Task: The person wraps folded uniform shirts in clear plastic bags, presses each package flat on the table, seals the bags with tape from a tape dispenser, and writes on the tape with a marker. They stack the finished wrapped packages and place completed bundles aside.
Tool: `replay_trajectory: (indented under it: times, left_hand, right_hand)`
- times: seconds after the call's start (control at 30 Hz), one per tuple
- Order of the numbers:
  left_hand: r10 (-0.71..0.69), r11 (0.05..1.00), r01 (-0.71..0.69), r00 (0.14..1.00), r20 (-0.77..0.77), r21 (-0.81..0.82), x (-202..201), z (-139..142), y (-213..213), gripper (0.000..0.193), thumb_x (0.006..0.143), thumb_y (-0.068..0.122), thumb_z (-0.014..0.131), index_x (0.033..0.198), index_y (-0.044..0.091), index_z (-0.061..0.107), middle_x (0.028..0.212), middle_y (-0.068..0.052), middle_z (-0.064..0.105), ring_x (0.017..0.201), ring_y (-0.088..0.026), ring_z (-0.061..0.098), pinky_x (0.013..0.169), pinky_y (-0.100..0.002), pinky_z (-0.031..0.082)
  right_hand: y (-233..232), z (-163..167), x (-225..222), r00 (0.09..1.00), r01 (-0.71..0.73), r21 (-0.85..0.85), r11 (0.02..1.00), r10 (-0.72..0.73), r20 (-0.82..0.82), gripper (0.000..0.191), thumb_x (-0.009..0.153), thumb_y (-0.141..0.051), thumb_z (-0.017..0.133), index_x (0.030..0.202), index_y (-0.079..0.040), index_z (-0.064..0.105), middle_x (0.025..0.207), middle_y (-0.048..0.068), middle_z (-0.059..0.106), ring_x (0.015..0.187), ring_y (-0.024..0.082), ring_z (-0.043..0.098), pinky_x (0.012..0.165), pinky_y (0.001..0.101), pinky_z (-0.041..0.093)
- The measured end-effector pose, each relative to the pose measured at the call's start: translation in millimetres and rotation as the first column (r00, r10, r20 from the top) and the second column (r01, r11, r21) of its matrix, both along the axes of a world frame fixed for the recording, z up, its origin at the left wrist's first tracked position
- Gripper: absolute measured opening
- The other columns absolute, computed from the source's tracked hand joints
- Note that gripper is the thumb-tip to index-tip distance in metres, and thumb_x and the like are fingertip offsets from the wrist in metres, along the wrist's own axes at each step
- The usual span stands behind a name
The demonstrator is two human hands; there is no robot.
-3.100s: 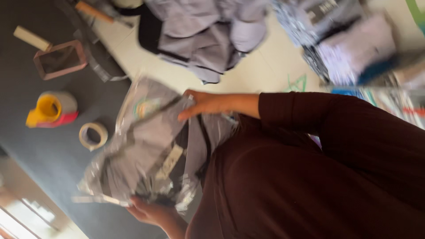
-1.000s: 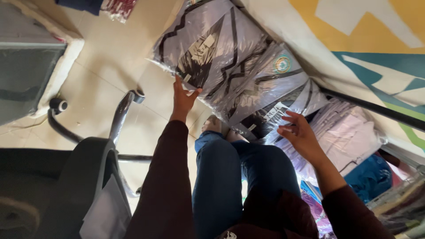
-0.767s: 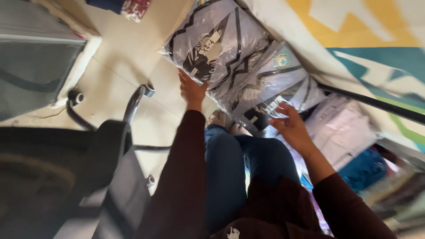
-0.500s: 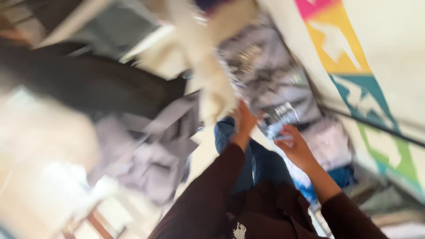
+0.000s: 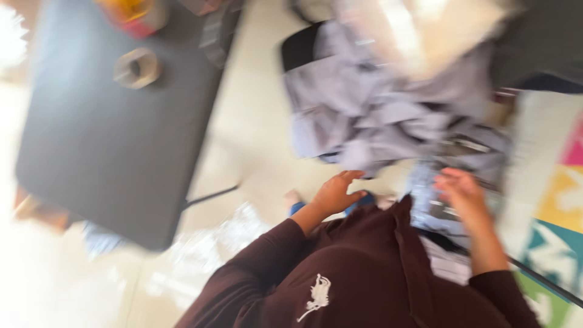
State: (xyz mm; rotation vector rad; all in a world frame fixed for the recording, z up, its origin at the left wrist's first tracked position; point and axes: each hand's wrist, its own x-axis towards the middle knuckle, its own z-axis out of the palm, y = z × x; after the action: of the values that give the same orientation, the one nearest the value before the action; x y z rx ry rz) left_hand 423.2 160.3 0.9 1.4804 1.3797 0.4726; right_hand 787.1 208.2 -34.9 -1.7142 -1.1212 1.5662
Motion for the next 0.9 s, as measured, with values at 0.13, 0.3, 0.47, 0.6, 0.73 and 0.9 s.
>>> replay_trajectory:
  times: [0.13,0.3,0.47,0.6,0.73,0.9]
  left_hand:
    - [0.245,0.965,-0.245,0.969,-0.004,-0.094,-145.6,36.4,-81.8,0.054,0.086,0.035,0.076,0.134,0.015,0.061,0.126,-0.009,0.070,0.115,-0.026,0.067,0.095,-0.041,0.053]
    - [0.727,0.686,-0.721,0.674,-0.127,0.099,-282.9,72.4,-181.8,0.044,0.091,0.024,0.077,0.132,0.014,0.064,0.126,-0.007,0.071,0.113,-0.025,0.069,0.090,-0.038,0.056]
    - [0.925,0.380,-0.917,0.380,-0.029,0.116,-334.5,80.0,-229.0,0.038,0.096,0.017,0.068,0.133,0.012,0.063,0.129,-0.006,0.073,0.116,-0.022,0.069,0.098,-0.038,0.051]
    - [0.968,0.240,-0.971,0.238,0.077,-0.007,-327.4,63.7,-228.4,0.037,0.099,0.015,0.065,0.135,0.009,0.062,0.129,-0.008,0.071,0.117,-0.021,0.068,0.102,-0.037,0.051]
    - [0.963,0.263,-0.958,0.254,0.093,-0.116,-336.0,56.1,-207.8,0.034,0.099,0.015,0.063,0.132,0.008,0.064,0.127,-0.007,0.072,0.115,-0.018,0.068,0.099,-0.033,0.052]
    - [0.986,0.168,-0.979,0.165,0.029,-0.114,-386.9,62.3,-128.1,0.028,0.101,0.016,0.062,0.127,0.008,0.068,0.122,-0.006,0.074,0.109,-0.017,0.069,0.095,-0.032,0.053]
  right_hand:
    - [27.5,20.3,-144.9,0.992,-0.122,-0.012,0.992,0.122,0.026,0.041,0.102,-0.020,0.066,0.139,-0.004,0.057,0.119,0.007,0.071,0.101,0.015,0.064,0.084,0.0309,0.050]
    - [36.6,39.6,-362.7,0.886,-0.403,0.166,0.900,0.430,-0.174,0.034,0.101,-0.017,0.065,0.132,-0.004,0.059,0.122,0.005,0.071,0.111,0.015,0.068,0.090,0.0294,0.053]
    - [36.6,49.5,-517.1,0.649,-0.738,0.421,0.528,0.726,0.227,0.030,0.097,-0.020,0.071,0.125,-0.008,0.067,0.131,0.010,0.065,0.122,0.021,0.061,0.096,0.0352,0.051]
    - [102.6,56.6,-581.9,0.710,-0.689,0.622,0.373,0.522,0.473,0.029,0.100,-0.021,0.077,0.124,-0.009,0.067,0.142,0.015,0.057,0.136,0.033,0.051,0.115,0.0418,0.043]
    - [179.9,56.0,-632.5,0.663,-0.730,0.671,0.130,0.376,0.647,0.032,0.095,-0.020,0.080,0.124,-0.011,0.069,0.150,0.016,0.055,0.143,0.039,0.040,0.115,0.0522,0.036]
    - [264.1,46.6,-649.3,0.375,-0.822,0.501,-0.270,0.406,0.833,0.034,0.097,-0.024,0.078,0.130,-0.017,0.071,0.151,0.008,0.056,0.147,0.031,0.043,0.116,0.0630,0.030]
